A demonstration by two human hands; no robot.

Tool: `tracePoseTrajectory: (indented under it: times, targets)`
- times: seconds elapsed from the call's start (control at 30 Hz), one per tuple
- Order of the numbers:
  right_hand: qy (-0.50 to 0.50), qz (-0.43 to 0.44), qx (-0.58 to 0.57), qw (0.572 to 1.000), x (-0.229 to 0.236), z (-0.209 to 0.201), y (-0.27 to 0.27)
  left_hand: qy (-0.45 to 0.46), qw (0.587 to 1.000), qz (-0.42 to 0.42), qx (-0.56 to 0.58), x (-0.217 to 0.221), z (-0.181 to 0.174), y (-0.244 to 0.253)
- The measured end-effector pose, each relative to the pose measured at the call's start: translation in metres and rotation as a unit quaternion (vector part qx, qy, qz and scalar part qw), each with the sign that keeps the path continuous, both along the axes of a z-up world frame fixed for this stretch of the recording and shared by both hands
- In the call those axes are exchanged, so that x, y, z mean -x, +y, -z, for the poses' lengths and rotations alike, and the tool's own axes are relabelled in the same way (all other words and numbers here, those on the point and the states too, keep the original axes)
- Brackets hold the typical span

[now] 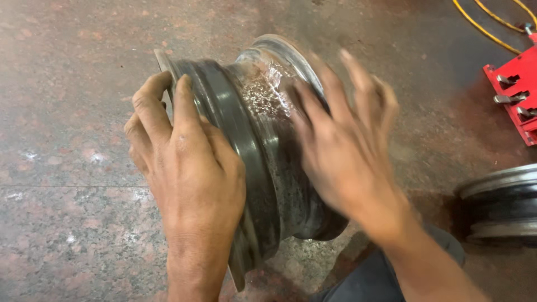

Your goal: The person is sanding a metal wheel rim using a sanding block. They hold the rim with one hand and rub the sanding block against the surface with the other hand, rotating the rim to cover different areas.

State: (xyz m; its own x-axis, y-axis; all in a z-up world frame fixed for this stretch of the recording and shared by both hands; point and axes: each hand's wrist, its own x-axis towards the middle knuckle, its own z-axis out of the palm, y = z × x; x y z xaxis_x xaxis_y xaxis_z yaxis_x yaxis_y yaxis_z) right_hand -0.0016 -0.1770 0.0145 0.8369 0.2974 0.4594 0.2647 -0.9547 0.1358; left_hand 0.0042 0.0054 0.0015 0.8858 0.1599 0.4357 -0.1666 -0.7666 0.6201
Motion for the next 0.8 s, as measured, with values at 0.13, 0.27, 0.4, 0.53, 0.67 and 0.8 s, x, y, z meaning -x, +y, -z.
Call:
tracePoseTrajectory:
  times: [0.13, 0.27, 0.4, 0.53, 0.67, 0.8]
  targets:
    - [0.000, 0.000, -0.029, 1.000, 0.003, 0.000, -0.002, -0.019, 0.997, -0.032, -0.071, 0.009, 0.004, -0.006]
    - [0.035, -0.025, -0.071, 0.997, -0.032, -0.001, -0.003, -0.003, 0.999, -0.018, -0.028, 0.001, 0.000, 0.000]
    - [0.014, 0.004, -0.072, 0.997, 0.016, 0.003, 0.002, 0.003, 0.999, -0.025, -0.026, -0.002, -0.002, 0.000]
    - [0.028, -0.025, -0.077, 0.996, -0.022, -0.002, -0.004, -0.002, 0.997, -0.038, -0.069, -0.008, 0.008, 0.002]
    - [0.033, -0.016, -0.082, 0.996, -0.020, -0.007, -0.001, 0.022, 0.999, -0.025, -0.013, -0.016, 0.002, 0.003]
    - [-0.021, -0.026, -0.077, 0.996, -0.003, 0.000, 0.002, 0.003, 0.999, -0.038, -0.034, -0.011, -0.001, -0.002]
